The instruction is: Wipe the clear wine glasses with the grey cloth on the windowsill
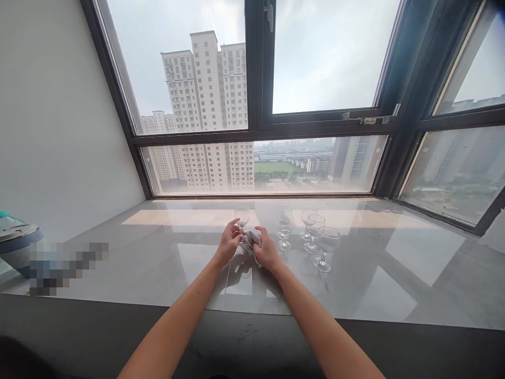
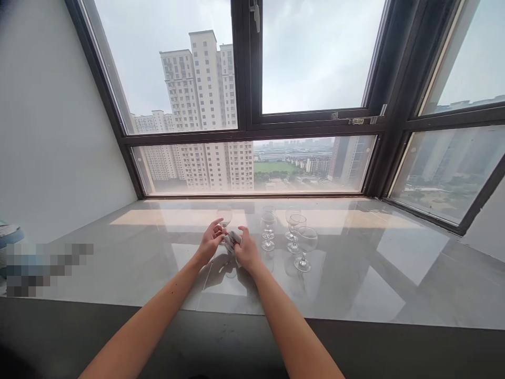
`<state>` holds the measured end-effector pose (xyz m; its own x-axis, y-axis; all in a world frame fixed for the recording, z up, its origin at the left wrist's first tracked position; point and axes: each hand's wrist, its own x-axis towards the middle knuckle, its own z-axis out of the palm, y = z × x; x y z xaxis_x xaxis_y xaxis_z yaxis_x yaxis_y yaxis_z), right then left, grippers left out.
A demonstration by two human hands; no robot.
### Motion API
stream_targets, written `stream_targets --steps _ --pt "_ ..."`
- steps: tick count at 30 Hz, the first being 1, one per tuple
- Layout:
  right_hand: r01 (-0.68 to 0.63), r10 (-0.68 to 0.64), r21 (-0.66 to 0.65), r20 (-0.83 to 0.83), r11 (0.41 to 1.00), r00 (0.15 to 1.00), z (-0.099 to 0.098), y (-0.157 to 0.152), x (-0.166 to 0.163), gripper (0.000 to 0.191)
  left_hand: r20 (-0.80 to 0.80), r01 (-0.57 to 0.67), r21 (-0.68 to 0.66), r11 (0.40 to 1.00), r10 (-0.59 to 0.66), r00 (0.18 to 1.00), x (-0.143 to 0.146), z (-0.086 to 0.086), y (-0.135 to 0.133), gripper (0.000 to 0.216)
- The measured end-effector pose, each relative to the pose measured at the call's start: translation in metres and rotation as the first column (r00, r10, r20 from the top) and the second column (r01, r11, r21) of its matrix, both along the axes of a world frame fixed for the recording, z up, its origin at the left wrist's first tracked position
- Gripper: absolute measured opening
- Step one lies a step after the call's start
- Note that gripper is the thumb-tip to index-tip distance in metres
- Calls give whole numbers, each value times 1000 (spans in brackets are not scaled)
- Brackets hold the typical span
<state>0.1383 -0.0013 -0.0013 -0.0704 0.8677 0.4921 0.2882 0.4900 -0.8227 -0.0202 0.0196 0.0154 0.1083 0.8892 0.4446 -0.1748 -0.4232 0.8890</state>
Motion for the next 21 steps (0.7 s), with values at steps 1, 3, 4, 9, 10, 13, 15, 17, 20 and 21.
stream_targets --steps 1,3,4,9,10,13,15,17,20,21 --pt "-41 41 -7 -24 999 999 0 -1 -2 53 63 11 -29 1000 -9 998 -1 2 0 56" --pt "-150 145 -42 -116 988 983 2 -4 -5 55 168 27 -67 997 -15 986 -3 4 0 58" --pt "-223 207 -76 -176 972 963 4 -6 -7 56 202 20 -79 997 -4 979 -4 4 0 59" --pt "-441 337 -211 -396 872 855 18 -16 -9 64 184 -68 -108 992 87 979 -7 1 4 64" --pt "-434 324 -212 -409 876 853 20 -16 -9 65 169 -71 -105 992 88 982 -7 0 5 63" --pt "-326 241 -189 -369 926 897 19 -14 -7 61 130 -118 -82 990 128 983 -10 1 6 60" --pt "-184 146 -141 -247 973 958 15 -12 -6 56 107 -233 -75 969 241 965 -12 4 7 57" --pt "-52 48 -55 -76 997 996 11 -12 -5 57 79 -377 -53 925 380 921 -15 6 6 56" --pt "41 -45 71 48 997 998 10 -13 -3 66 5 -488 103 867 490 872 -14 6 3 56" --pt "63 -65 90 26 994 998 10 -13 -3 69 -35 -464 179 868 477 878 -13 5 2 55"
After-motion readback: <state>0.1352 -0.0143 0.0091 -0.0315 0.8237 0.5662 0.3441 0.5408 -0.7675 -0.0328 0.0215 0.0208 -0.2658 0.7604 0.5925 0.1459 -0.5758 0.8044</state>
